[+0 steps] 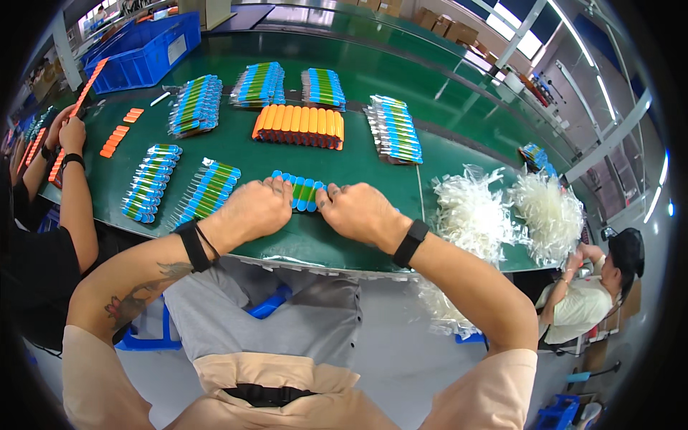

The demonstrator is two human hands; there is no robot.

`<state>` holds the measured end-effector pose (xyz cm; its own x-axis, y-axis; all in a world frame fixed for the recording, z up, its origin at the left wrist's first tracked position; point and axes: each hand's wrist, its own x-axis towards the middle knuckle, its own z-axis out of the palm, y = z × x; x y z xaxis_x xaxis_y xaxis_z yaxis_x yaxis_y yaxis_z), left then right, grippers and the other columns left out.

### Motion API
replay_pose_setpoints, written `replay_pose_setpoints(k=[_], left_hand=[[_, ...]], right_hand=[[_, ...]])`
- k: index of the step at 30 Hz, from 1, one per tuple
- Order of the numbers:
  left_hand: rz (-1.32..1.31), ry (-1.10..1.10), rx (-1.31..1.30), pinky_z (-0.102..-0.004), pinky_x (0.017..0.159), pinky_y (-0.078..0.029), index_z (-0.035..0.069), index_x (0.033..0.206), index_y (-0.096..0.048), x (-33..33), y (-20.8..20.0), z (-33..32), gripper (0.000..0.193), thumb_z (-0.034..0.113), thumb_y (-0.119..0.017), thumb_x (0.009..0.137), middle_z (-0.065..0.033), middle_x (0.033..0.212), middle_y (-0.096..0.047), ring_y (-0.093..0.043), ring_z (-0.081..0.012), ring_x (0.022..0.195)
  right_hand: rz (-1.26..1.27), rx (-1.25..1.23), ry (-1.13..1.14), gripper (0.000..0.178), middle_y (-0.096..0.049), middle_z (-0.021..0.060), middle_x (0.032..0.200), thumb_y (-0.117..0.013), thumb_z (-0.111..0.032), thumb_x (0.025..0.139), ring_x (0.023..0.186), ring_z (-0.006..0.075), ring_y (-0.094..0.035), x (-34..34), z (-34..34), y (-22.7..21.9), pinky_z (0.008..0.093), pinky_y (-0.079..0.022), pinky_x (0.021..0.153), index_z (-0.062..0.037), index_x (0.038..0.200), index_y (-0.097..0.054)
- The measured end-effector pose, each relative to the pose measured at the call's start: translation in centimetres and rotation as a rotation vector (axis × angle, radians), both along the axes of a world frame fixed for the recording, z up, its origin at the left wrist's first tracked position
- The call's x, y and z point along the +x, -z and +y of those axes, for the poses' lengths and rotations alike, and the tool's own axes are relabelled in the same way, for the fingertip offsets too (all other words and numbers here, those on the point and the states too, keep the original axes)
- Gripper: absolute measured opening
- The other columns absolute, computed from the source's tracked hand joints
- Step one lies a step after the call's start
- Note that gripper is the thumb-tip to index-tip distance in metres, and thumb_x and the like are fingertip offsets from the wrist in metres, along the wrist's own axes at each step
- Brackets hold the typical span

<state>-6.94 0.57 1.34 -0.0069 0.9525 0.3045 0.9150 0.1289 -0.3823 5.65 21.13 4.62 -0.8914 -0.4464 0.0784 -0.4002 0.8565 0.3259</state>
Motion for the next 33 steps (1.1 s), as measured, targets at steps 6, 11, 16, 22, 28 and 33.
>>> replay_pose_setpoints(k=[6, 11, 16, 22, 28, 33], left_hand=[[0.073, 0.042, 0.044, -0.0350, 0.061, -0.061, -0.018, 0.104, -0.067, 1.4, -0.1, -0.8, 0.034, 0.008, -0.063, 0.082, -0.0294, 0.087, -0.072, -0.073, -0.0293, 0.071], [0.053, 0.086, 0.035, -0.0352, 0.059, -0.059, -0.017, 0.101, -0.067, 2.4, -0.3, -2.2, 0.032, 0.006, -0.064, 0.079, -0.0294, 0.086, -0.071, -0.072, -0.0286, 0.069], [0.057, 0.063, 0.012, -0.0341, 0.058, -0.058, -0.019, 0.101, -0.067, 4.9, -1.1, -3.7, 0.034, 0.006, -0.064, 0.078, -0.0289, 0.082, -0.071, -0.072, -0.0285, 0.065], [0.115, 0.052, -0.007, -0.0382, 0.058, -0.056, -0.015, 0.095, -0.069, 7.0, -1.4, -5.5, 0.032, 0.012, -0.063, 0.078, -0.0264, 0.077, -0.071, -0.071, -0.0286, 0.062], [-0.440, 0.357, -0.260, -0.0409, 0.057, -0.053, 0.001, 0.076, -0.065, 11.0, -5.6, -11.3, 0.017, 0.017, -0.064, 0.080, -0.0162, 0.066, -0.068, -0.071, -0.0250, 0.060], [-1.268, 0.086, -0.499, -0.0391, 0.059, -0.053, 0.001, 0.078, -0.067, 9.8, -3.7, -14.2, 0.020, 0.015, -0.059, 0.090, -0.0168, 0.061, -0.064, -0.070, -0.0263, 0.060]], right_hand=[[0.005, 0.062, 0.028, 0.033, -0.070, 0.0221, 0.103, -0.057, -0.013, 0.090, 0.083, 0.0309, -0.074, 1.7, -1.2, 0.5, 0.0389, -0.061, 0.068, 0.0085, 0.115, -0.062], [0.102, 0.019, -0.039, 0.036, -0.072, 0.0252, 0.099, -0.059, -0.012, 0.087, 0.080, 0.0300, -0.074, 2.9, -1.9, 0.6, 0.0380, -0.061, 0.065, 0.0109, 0.113, -0.065], [0.061, 0.034, -0.042, 0.036, -0.072, 0.0258, 0.099, -0.060, -0.012, 0.085, 0.080, 0.0303, -0.074, 4.6, -3.5, -0.4, 0.0372, -0.060, 0.064, 0.0113, 0.112, -0.065], [0.149, 0.017, -0.122, 0.032, -0.071, 0.0198, 0.087, -0.061, -0.013, 0.083, 0.073, 0.0288, -0.073, 6.8, -5.2, -0.6, 0.0376, -0.058, 0.061, 0.0083, 0.106, -0.066], [-0.247, -0.430, -0.178, 0.010, -0.062, 0.0085, 0.066, -0.063, -0.014, 0.087, 0.055, 0.0266, -0.065, 12.6, -9.4, -2.4, 0.0419, -0.052, 0.050, -0.0052, 0.092, -0.063], [-0.601, -0.887, 0.150, 0.011, -0.070, 0.0143, 0.077, -0.065, -0.015, 0.091, 0.065, 0.0374, -0.067, 12.0, -9.0, -4.2, 0.0432, -0.055, 0.062, -0.0051, 0.098, -0.066]])
